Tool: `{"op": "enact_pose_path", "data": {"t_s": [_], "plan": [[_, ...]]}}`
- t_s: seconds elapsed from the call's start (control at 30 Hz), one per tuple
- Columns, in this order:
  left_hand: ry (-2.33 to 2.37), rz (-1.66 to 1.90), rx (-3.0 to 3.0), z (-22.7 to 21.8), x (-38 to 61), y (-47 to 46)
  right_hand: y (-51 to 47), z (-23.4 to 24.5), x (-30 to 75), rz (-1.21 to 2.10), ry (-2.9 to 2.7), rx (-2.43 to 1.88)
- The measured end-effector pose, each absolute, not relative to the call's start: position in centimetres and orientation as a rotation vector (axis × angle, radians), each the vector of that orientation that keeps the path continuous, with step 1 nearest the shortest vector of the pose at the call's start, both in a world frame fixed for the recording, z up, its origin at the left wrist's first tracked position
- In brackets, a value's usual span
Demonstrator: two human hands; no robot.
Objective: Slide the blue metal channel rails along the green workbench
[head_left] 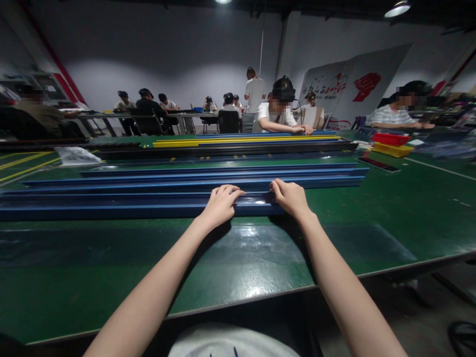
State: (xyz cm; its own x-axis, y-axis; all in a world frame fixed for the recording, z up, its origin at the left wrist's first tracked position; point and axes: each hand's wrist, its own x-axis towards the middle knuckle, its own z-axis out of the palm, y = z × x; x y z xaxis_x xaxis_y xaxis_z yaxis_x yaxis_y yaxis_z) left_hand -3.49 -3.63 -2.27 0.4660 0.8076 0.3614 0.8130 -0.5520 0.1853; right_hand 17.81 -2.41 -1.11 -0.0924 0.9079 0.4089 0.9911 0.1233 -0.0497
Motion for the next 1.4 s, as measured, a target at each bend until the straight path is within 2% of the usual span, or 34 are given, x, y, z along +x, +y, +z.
{"op": "enact_pose_path", "data": {"t_s": [0.23, 0.5, 0.8, 1.0, 1.27, 1.4], "plan": [[-1.501, -0.671, -2.707, -2.1, -3.7, -3.6, -2.5, -1.3, 17.3, -0.398, -2.096, -1.821], [-1.460, -0.734, -2.608, -2.5, -3.4, -3.6, -2.3, -1.5, 17.6, -0.203, -2.199, -1.626], [-1.137, -0.569, -2.542, -3.1, -2.3, -4.2, -1.2, -1.8, 19.4, -0.138, -1.663, -1.788], [-1.098, -0.517, -2.532, -3.5, -2.0, -4.3, 0.0, -2.6, 20.6, 0.103, -1.528, -1.841], [-1.036, -0.513, -2.475, -4.2, -1.8, -4.2, 0.9, -3.2, 21.6, 0.598, -1.431, -1.820], [-1.004, -0.538, -2.430, -4.5, -1.7, -4.1, 1.4, -3.8, 21.7, 0.713, -1.417, -1.794]]}}
